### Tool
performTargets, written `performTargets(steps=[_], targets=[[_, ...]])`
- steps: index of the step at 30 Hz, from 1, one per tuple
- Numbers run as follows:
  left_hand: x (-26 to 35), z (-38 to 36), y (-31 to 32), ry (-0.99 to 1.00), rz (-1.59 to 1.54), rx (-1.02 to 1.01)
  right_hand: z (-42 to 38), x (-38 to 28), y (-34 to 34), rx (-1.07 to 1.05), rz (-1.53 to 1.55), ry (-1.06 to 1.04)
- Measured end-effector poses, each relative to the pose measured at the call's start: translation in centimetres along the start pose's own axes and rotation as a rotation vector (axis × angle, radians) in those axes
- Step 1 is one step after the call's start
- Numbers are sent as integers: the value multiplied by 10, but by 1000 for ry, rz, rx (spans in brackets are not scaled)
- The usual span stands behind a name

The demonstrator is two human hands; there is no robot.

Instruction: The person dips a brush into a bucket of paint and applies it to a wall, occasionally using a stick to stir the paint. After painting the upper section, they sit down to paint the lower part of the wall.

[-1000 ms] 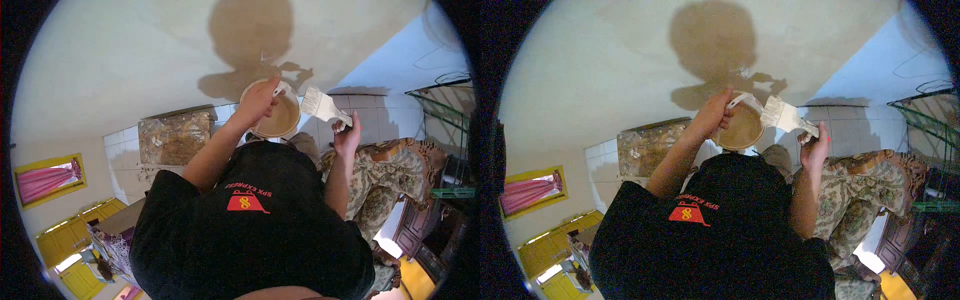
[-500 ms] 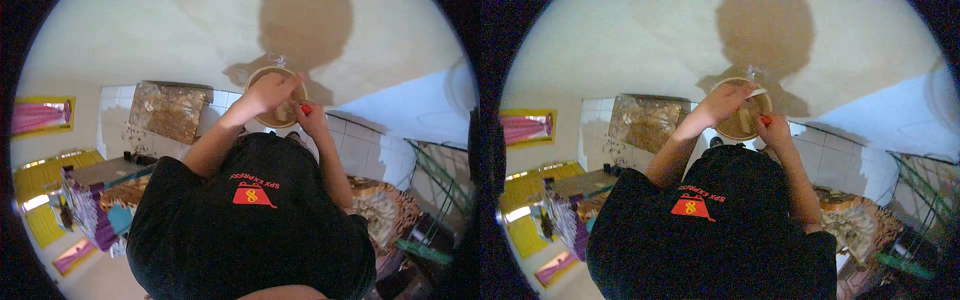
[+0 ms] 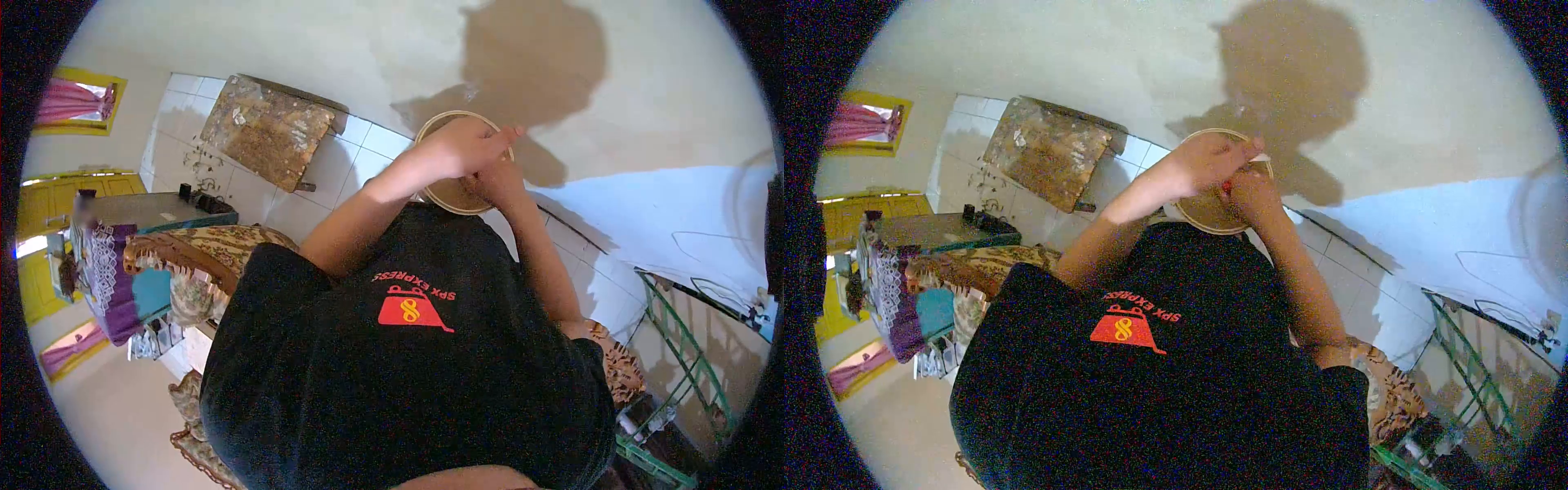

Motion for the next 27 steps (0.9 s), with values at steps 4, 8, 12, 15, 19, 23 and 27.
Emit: performTargets(steps=[4, 8, 12, 15, 19, 23, 27], targets=[[0, -10, -8, 30, 80, -17, 10, -4, 15, 27, 42, -47], [-2, -18, -11, -5, 184, -42, -2, -29, -3, 314, 127, -145], [-5, -17, -8, 8, 213, -186, -15, -14, -7, 60, 247, 181], [-19, -9, 2, 25, 224, -171, -36, 3, -26, 220, 463, 260], [-16, -3, 7, 192, 188, -133, -63, 16, -34, 389, 822, 398], [-8, -11, 6, 184, 131, -126, -87, 39, 0, 579, 1021, 511], [-43, 17, 35, 254, 145, -129, -111, 80, 54, 895, 1252, 477]])
Point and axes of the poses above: each hand's wrist, its own z-axis towards the middle knuckle, its own y-axis out of the palm, x = y × z, the point moved 8 cm from there along z, towards the middle knuckle, and after that the axes turned 9 degrees about z, right-handed, at the moved point
